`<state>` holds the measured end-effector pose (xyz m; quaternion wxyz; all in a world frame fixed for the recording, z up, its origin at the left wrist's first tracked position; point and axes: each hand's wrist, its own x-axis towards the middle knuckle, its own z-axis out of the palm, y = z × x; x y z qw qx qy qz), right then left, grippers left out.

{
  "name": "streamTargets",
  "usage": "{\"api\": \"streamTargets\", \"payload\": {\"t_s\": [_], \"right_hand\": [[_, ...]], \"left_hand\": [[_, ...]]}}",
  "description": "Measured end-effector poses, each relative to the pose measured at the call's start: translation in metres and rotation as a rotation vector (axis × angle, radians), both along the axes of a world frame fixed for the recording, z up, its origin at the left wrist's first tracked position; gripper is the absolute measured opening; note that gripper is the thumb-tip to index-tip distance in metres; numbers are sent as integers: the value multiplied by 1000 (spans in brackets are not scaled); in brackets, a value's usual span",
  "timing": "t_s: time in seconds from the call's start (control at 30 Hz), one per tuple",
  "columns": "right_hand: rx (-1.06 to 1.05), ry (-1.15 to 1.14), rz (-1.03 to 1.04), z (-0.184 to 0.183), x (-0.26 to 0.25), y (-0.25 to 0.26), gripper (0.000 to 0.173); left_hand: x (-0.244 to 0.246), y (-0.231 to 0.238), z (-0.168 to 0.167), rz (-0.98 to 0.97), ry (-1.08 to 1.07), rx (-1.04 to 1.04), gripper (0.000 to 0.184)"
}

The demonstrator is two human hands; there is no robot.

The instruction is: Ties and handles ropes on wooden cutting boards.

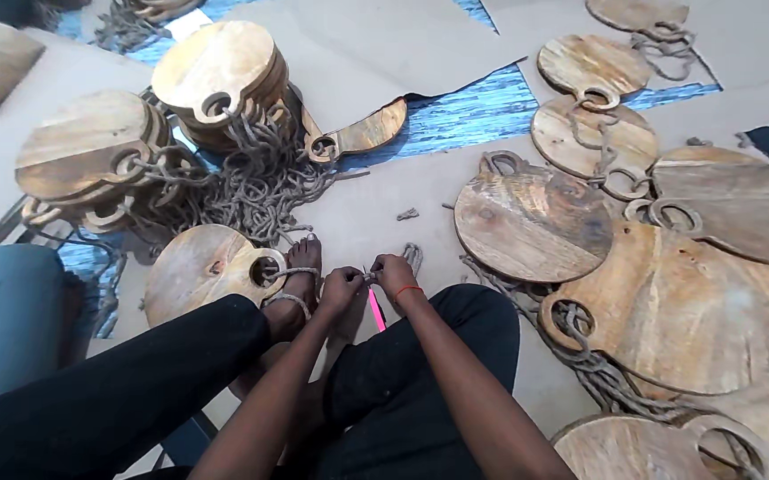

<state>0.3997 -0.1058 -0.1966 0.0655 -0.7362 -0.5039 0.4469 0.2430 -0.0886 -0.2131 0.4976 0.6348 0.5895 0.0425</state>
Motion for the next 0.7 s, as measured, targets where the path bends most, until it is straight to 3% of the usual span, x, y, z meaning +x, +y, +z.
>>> {"api": "streamTargets", "payload": {"t_s": [0.17,0.5,0.7], "right_hand": [[-66,-41,36,-2,-1,-3,15],[21,-112,66,2,-9,-7,15],[38,-131,28,-4,-10,5,15]], "left_hand": [[0,-3,4,-55,34,-9,21],[5,-12,-9,-81,115,139,24],[11,-8,7,-55,105,194,23]]}}
